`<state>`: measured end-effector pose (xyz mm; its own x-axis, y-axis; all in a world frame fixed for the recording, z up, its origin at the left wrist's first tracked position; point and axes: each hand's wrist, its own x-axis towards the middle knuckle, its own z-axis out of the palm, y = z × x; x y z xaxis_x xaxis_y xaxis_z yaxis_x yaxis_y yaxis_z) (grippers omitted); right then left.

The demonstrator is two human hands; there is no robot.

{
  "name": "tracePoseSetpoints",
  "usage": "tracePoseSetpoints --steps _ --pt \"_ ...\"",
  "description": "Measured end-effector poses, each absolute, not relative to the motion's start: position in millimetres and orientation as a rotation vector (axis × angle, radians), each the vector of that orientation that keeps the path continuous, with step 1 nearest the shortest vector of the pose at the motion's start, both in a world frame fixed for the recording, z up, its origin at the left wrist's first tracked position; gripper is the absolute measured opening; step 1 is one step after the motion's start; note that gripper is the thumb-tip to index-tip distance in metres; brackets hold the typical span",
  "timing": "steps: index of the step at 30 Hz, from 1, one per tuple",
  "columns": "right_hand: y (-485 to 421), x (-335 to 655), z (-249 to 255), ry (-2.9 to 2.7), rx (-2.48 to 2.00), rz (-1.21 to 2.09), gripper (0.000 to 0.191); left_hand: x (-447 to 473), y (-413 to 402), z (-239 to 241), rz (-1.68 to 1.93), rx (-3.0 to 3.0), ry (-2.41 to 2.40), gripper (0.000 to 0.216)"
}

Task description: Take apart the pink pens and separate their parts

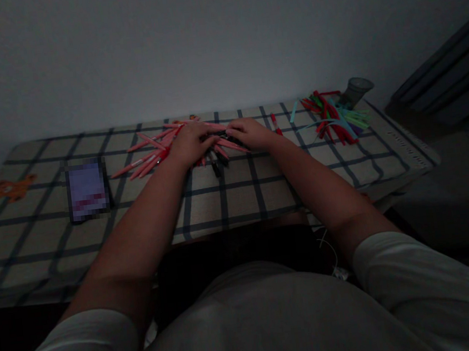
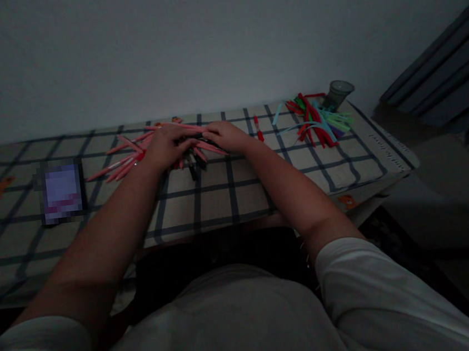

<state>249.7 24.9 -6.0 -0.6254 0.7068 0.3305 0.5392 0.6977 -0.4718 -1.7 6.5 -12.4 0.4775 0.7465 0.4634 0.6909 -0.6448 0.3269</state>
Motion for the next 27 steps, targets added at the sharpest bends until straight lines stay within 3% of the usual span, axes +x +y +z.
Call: tracePoseSetpoints --steps 8,17,27 --pt "19.5 247.7 -3.0 -2.396 -1.024 0.532 0.041 -0.3 4.7 -9.3 0.889 2.614 1.273 0.036" --pt "34.1 254.2 -7.7 -2.288 -1.031 0.392 0.05 -1.3 2.1 -7.8 0.953 2.548 1.414 0.039" --pt "32.8 258.5 -9.7 -2.233 -1.019 0.423 0.039 -2.4 5.5 -7.7 0.883 2.575 1.395 0.034"
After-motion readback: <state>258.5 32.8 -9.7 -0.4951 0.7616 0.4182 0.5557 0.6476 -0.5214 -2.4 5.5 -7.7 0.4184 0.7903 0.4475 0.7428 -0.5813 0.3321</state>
